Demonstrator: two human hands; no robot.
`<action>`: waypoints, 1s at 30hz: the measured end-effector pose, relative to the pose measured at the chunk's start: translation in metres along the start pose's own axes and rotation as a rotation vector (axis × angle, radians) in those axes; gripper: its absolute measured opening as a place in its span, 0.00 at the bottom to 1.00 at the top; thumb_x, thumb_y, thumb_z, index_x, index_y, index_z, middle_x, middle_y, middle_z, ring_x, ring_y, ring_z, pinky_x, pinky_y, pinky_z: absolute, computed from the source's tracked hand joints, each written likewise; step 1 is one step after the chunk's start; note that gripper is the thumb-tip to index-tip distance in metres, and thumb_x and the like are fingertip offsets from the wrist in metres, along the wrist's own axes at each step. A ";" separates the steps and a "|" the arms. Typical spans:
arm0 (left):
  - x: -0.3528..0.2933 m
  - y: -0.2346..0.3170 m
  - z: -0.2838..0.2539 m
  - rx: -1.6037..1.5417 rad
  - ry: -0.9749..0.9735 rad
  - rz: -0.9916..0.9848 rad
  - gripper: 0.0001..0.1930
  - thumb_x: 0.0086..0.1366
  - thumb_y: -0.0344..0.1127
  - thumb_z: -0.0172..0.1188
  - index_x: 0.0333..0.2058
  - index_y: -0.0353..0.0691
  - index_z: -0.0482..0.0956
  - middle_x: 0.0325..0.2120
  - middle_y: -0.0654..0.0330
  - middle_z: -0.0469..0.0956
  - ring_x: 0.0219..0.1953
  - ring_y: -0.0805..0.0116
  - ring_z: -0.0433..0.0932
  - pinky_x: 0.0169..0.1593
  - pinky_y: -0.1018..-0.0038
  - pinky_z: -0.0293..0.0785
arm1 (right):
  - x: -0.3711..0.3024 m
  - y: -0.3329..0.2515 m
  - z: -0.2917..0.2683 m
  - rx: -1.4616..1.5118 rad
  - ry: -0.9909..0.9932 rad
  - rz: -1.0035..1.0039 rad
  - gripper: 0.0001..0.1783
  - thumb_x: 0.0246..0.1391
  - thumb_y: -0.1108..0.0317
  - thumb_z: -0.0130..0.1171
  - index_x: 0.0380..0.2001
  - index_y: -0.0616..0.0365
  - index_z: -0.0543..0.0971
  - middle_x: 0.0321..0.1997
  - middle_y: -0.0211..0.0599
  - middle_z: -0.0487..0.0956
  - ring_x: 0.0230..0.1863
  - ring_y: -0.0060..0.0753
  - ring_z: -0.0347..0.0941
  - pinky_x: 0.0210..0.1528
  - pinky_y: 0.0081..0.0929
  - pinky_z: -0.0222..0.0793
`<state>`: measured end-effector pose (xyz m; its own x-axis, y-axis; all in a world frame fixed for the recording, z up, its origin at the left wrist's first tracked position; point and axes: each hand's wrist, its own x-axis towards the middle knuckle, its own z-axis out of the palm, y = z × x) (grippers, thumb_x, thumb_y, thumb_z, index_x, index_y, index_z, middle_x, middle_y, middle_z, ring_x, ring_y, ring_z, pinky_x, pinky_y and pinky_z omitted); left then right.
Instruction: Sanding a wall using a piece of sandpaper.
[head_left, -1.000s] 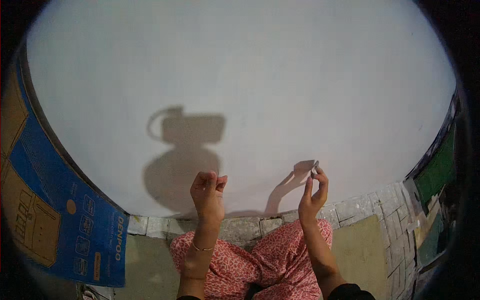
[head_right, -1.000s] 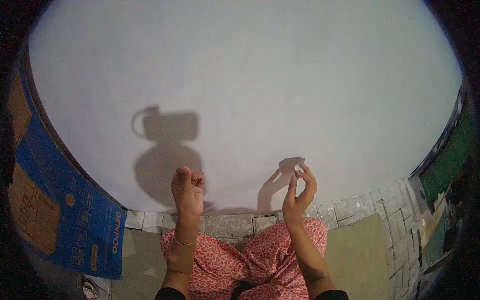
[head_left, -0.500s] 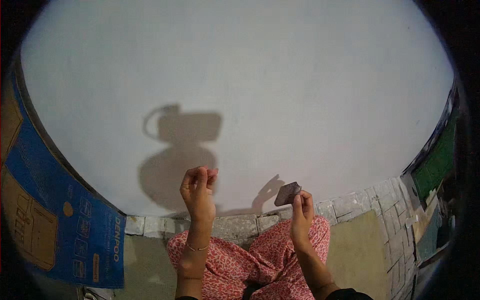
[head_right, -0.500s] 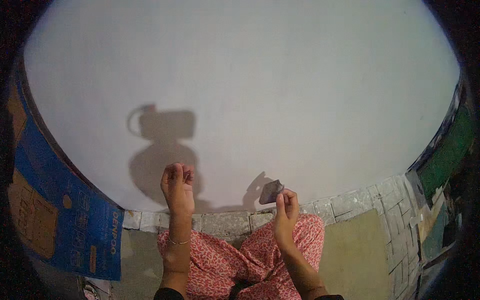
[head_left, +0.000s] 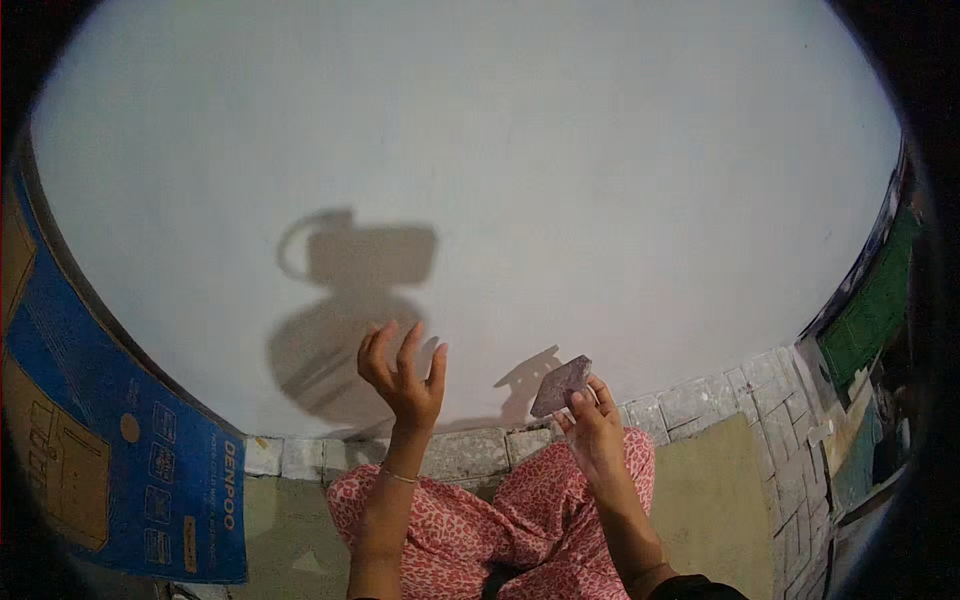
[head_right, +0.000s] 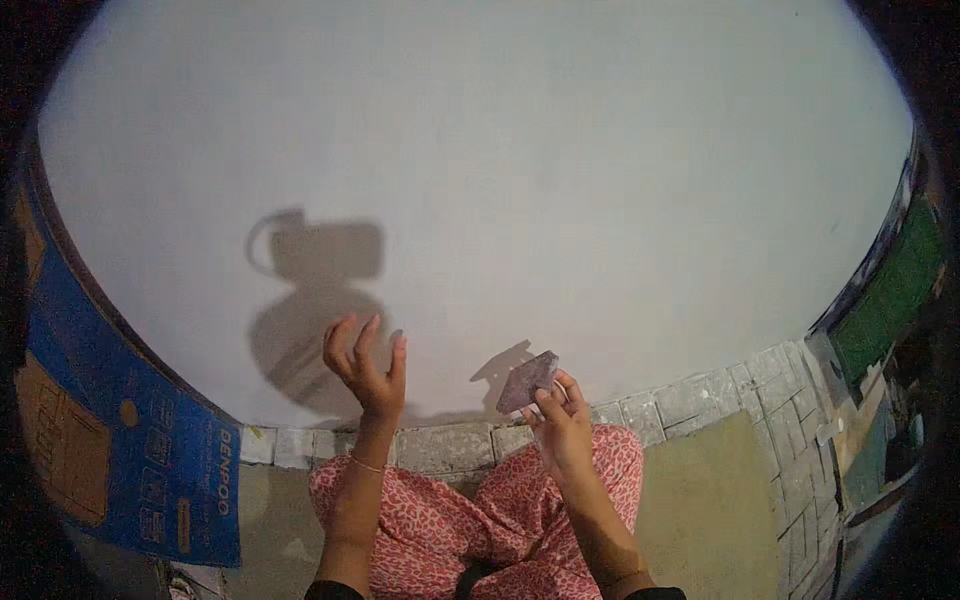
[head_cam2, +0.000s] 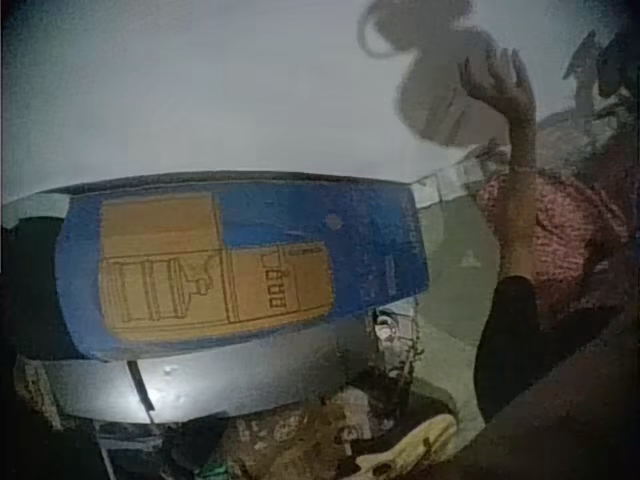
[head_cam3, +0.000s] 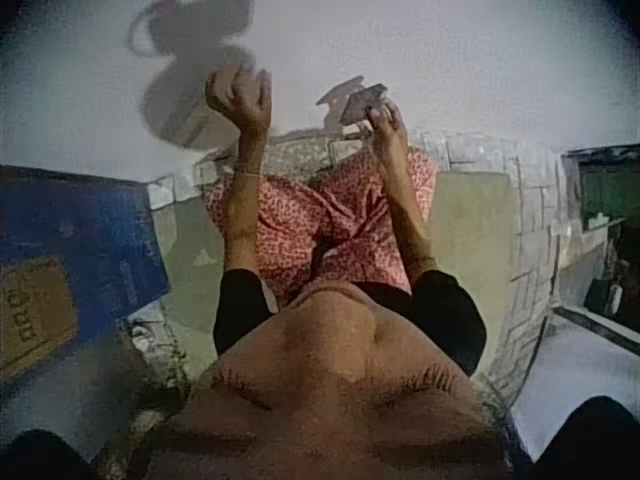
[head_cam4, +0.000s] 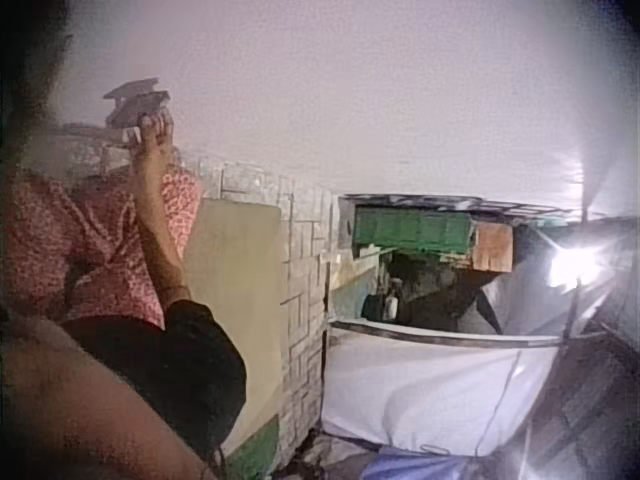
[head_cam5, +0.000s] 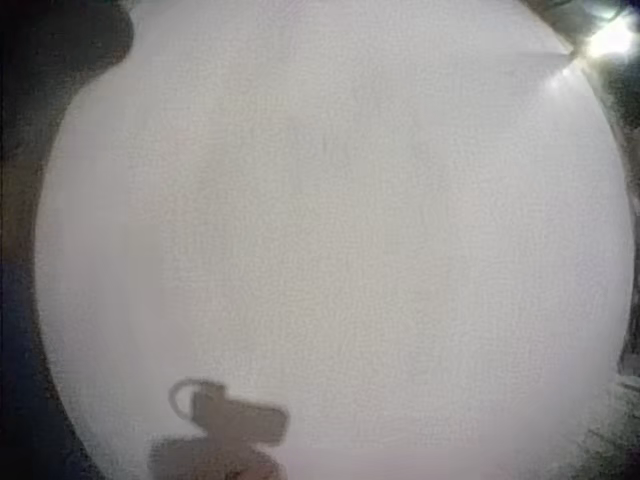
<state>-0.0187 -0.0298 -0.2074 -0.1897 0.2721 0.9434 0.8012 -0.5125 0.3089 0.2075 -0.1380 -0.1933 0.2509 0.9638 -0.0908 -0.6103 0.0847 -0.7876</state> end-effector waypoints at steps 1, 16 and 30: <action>0.001 0.001 0.003 0.031 -0.066 0.036 0.26 0.57 0.40 0.66 0.53 0.44 0.68 0.56 0.47 0.57 0.61 0.45 0.52 0.62 0.45 0.49 | 0.000 0.000 -0.002 0.006 -0.006 -0.001 0.20 0.58 0.76 0.54 0.52 0.52 0.64 0.43 0.24 0.73 0.43 0.20 0.70 0.45 0.27 0.71; -0.030 -0.028 0.031 0.254 -0.319 0.114 0.53 0.56 0.55 0.63 0.68 0.47 0.35 0.65 0.33 0.25 0.66 0.26 0.24 0.58 0.27 0.24 | -0.001 -0.006 -0.008 0.001 0.016 -0.014 0.26 0.53 0.79 0.58 0.53 0.50 0.65 0.36 0.23 0.71 0.38 0.20 0.70 0.42 0.25 0.70; -0.031 -0.029 0.032 0.257 -0.266 0.105 0.51 0.56 0.62 0.60 0.69 0.53 0.38 0.67 0.39 0.27 0.67 0.30 0.28 0.58 0.26 0.26 | -0.002 -0.006 -0.023 0.026 0.048 -0.016 0.23 0.55 0.82 0.54 0.52 0.53 0.65 0.40 0.24 0.72 0.39 0.20 0.71 0.39 0.21 0.70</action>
<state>-0.0183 0.0026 -0.2491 0.0277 0.4486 0.8933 0.9309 -0.3372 0.1404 0.2276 -0.1460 -0.2022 0.2964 0.9490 -0.1078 -0.6251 0.1074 -0.7731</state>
